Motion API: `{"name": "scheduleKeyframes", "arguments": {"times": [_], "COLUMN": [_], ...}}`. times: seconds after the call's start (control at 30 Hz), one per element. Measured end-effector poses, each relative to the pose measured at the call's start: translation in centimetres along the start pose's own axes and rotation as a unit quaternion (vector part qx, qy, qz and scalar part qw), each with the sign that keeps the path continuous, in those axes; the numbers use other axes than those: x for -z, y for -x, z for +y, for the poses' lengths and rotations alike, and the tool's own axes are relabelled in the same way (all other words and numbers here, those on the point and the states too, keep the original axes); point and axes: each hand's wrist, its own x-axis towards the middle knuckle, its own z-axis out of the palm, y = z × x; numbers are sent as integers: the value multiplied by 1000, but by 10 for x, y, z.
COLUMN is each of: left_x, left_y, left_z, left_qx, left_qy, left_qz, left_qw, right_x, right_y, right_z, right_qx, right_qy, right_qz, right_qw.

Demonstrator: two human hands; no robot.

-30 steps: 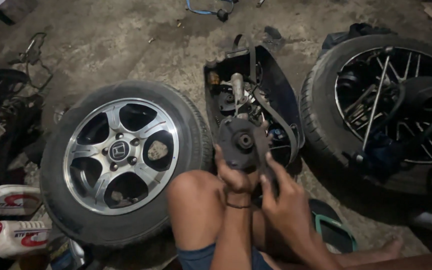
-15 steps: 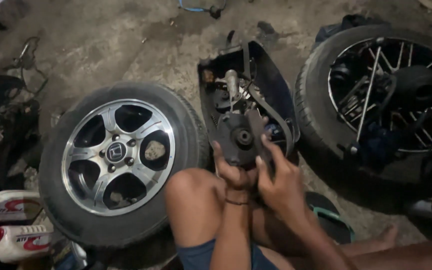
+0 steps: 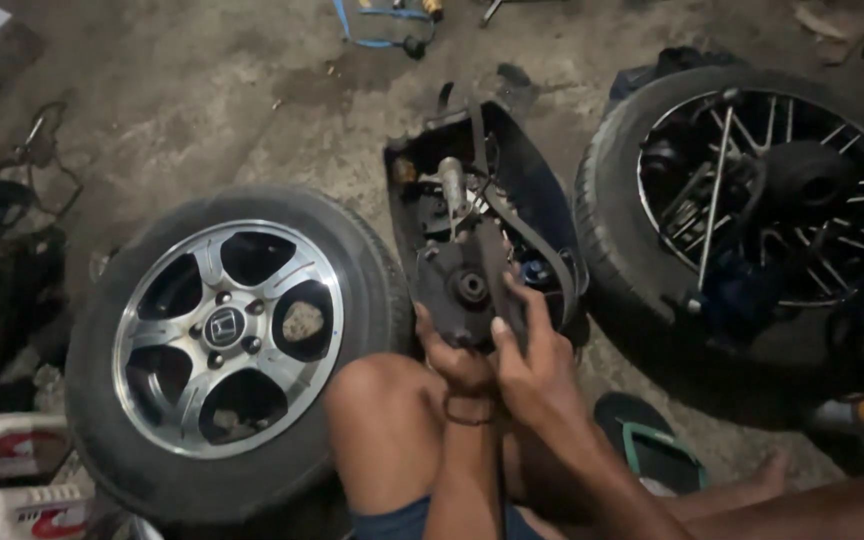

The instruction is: Repairing a mechanical part by using a metal bar to scrape and pry at its surface

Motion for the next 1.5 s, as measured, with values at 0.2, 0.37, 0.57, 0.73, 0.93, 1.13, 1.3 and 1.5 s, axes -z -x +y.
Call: {"name": "scheduleKeyframes", "arguments": {"times": [0.2, 0.37, 0.57, 0.73, 0.93, 1.13, 1.3, 1.5], "left_x": [-58, -58, -60, -40, -47, -49, -41, -83], "left_y": [5, 5, -1, 10, -8, -3, -23, -3], "left_z": [17, 21, 20, 15, 19, 18, 18, 4], "left_qx": [55, 73, 69, 80, 82, 99, 50, 92], "left_qy": [57, 64, 99, 87, 112, 68, -27, 126], "left_qz": [-164, -183, -182, -151, -171, -182, -87, -201], "left_qw": [983, 978, 976, 981, 975, 976, 995, 967], "right_x": [14, 25, 18, 26, 30, 43, 66, 110], "right_y": [15, 4, 24, 12, 26, 10, 17, 10], "right_z": [-11, -12, 22, -5, -6, -24, -25, -50], "right_qx": [-71, -37, 8, 13, -37, -41, 0, 110], "right_qy": [-114, -32, 14, 6, 12, -1, -1, 56], "right_qz": [-55, -55, -17, -4, -50, -38, -51, -65], "right_qw": [989, 997, 1000, 1000, 998, 998, 999, 990]}}
